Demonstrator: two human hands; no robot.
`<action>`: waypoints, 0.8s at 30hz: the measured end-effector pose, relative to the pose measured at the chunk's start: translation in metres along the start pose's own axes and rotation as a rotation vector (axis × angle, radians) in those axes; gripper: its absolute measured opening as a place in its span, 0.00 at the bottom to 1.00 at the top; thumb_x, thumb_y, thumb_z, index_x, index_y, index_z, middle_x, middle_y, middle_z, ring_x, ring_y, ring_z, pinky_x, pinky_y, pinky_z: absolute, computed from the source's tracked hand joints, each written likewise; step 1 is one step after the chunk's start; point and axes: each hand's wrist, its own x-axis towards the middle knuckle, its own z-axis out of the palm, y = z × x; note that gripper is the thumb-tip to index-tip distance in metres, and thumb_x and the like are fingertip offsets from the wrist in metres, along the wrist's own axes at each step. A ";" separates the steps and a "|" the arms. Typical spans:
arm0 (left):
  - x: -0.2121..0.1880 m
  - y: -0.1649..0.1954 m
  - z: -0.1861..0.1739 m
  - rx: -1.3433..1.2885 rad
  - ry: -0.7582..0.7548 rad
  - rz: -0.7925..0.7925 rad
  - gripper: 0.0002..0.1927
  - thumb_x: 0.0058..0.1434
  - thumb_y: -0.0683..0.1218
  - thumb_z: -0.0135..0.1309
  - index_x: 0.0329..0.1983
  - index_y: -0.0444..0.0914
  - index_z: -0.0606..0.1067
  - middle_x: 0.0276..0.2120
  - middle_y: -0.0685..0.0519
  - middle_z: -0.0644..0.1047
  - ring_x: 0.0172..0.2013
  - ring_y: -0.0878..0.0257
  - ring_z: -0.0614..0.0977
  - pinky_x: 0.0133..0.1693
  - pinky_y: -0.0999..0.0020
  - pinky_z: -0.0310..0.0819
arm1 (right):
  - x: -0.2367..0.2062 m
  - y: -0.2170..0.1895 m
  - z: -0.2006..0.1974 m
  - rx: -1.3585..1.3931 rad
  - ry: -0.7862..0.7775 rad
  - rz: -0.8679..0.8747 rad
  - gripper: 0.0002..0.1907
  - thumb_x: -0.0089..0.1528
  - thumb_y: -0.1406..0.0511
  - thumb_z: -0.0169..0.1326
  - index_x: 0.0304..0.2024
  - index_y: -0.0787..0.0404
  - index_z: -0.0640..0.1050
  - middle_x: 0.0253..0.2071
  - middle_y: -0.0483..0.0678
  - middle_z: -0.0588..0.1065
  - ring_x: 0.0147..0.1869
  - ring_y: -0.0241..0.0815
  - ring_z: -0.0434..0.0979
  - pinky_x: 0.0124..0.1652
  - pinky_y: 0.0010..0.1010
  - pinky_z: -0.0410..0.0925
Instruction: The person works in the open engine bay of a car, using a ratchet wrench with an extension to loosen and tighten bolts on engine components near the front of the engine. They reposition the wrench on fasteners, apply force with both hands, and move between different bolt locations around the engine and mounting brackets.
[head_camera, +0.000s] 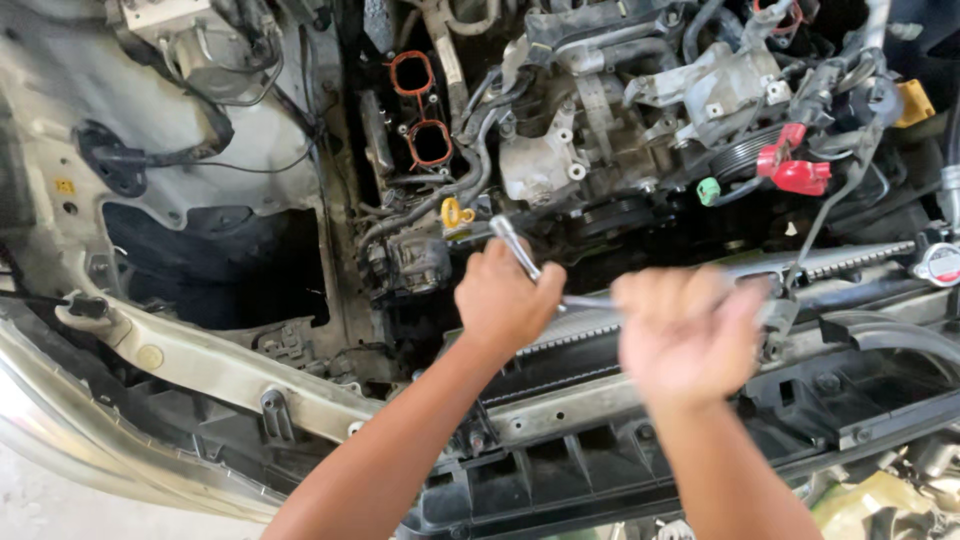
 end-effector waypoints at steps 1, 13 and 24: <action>-0.005 -0.006 0.010 -0.189 -0.201 -0.140 0.17 0.54 0.56 0.57 0.26 0.37 0.78 0.24 0.47 0.80 0.27 0.49 0.82 0.30 0.56 0.74 | 0.013 -0.003 -0.018 0.032 0.096 0.056 0.34 0.76 0.44 0.40 0.20 0.54 0.56 0.17 0.40 0.51 0.24 0.37 0.47 0.32 0.34 0.48; -0.017 -0.100 0.148 -0.459 -0.823 -0.474 0.33 0.63 0.65 0.47 0.24 0.32 0.80 0.24 0.39 0.81 0.32 0.45 0.85 0.41 0.53 0.77 | 0.075 0.022 -0.144 -0.014 0.686 0.385 0.24 0.68 0.54 0.44 0.19 0.51 0.56 0.18 0.40 0.52 0.24 0.39 0.51 0.29 0.34 0.52; 0.008 -0.139 0.171 -0.307 -0.674 -0.583 0.34 0.59 0.70 0.51 0.30 0.35 0.83 0.33 0.39 0.80 0.41 0.42 0.83 0.46 0.52 0.76 | 0.106 0.087 -0.172 -0.024 0.913 0.404 0.26 0.66 0.51 0.42 0.18 0.51 0.53 0.16 0.41 0.51 0.20 0.40 0.50 0.26 0.34 0.52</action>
